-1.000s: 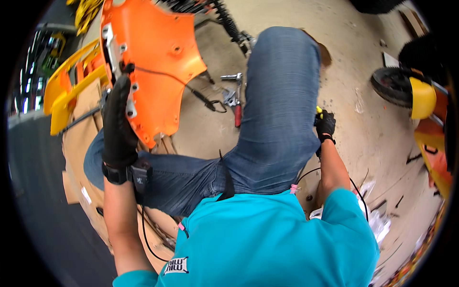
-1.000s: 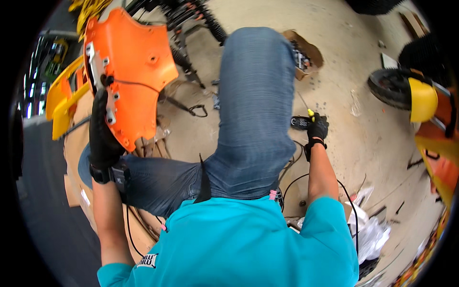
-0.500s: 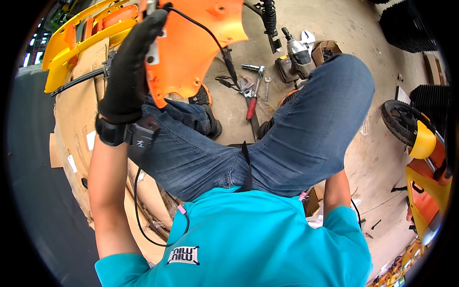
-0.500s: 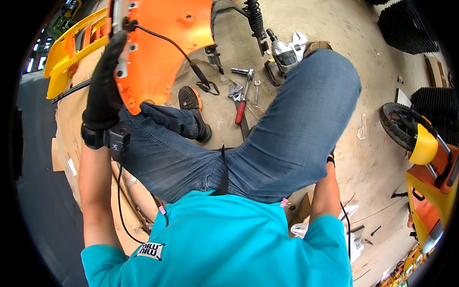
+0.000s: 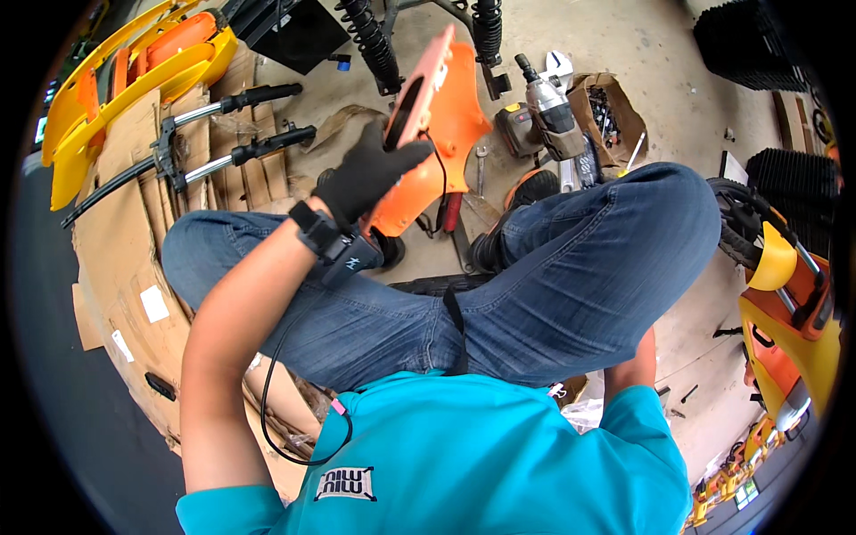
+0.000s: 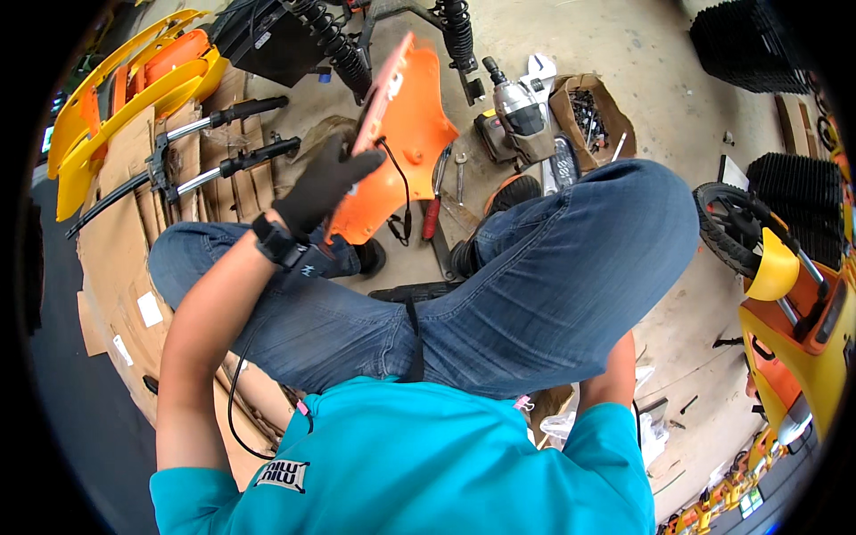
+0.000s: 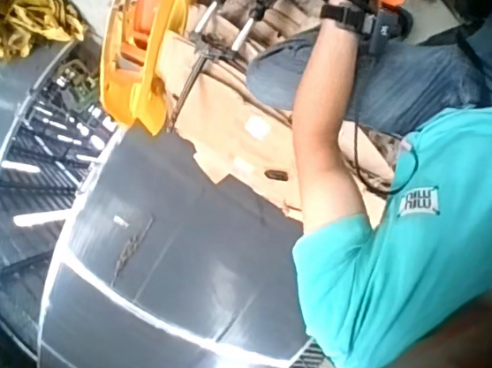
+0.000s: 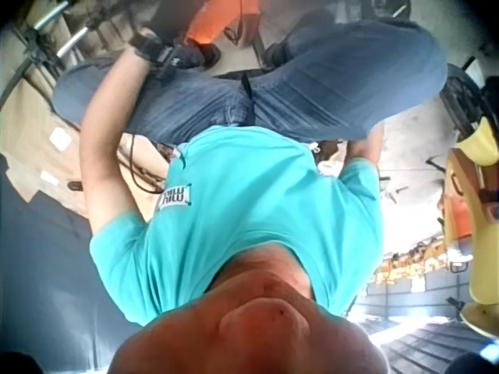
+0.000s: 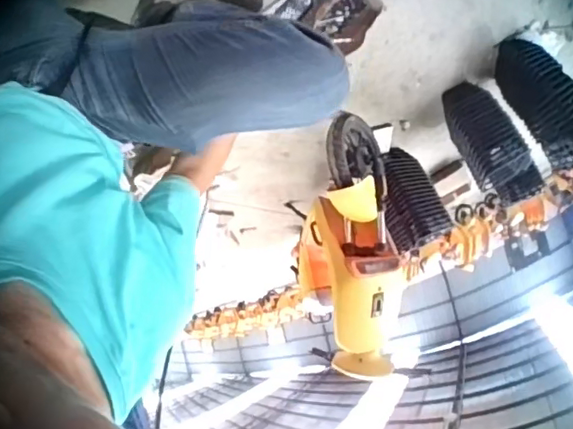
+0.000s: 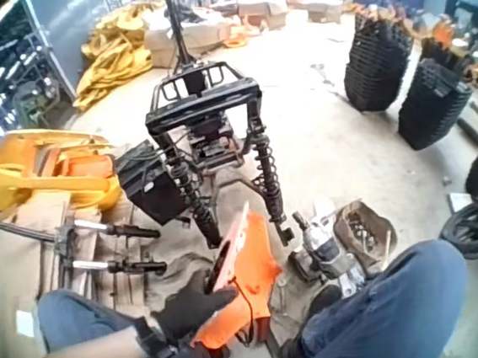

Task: The person uses a socket wrench and an impact driver to assemble or repair a motorcycle frame, attaching an orange plastic body panel and handling small hardware components.

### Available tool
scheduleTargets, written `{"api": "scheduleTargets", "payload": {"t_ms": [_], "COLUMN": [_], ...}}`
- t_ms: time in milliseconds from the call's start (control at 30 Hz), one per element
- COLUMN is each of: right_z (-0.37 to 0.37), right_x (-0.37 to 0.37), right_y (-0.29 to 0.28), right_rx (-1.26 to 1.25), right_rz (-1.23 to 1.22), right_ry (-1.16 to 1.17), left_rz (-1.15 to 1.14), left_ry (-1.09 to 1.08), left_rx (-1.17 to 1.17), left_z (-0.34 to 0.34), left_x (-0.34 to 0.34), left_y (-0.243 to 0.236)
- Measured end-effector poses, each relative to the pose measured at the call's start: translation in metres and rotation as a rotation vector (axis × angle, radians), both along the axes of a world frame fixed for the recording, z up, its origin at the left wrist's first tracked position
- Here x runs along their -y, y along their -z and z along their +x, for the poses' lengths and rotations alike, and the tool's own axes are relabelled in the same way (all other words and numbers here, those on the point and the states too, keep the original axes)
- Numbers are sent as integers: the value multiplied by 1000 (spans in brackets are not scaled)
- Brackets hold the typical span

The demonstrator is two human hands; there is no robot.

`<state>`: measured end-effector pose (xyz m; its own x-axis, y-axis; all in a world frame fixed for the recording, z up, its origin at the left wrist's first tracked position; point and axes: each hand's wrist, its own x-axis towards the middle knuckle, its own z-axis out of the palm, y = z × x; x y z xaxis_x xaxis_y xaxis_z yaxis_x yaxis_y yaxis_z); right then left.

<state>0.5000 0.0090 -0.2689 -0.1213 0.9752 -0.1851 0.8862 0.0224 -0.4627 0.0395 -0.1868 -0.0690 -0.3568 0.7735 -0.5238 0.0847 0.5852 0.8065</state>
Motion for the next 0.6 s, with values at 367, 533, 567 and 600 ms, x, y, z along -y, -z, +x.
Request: {"api": "scheduleTargets", "payload": {"t_ms": [367, 533, 567, 600], "right_z": [-22, -20, -21, -22], "right_x": [-29, -36, -38, -39], "right_y": [-12, -13, -13, -13], "right_rx": [-41, -51, -52, -54], "right_rz": [-3, -4, -5, -6], "right_ry": [-13, -4, -7, -9], "left_rz": [-90, -141, -143, -143], "left_ry": [-51, -100, -104, -110], "left_rx": [58, 115, 127, 138], "left_z": [10, 20, 19, 18], "left_x": [-10, -22, -21, -21], "left_y": [142, 159, 162, 166]}}
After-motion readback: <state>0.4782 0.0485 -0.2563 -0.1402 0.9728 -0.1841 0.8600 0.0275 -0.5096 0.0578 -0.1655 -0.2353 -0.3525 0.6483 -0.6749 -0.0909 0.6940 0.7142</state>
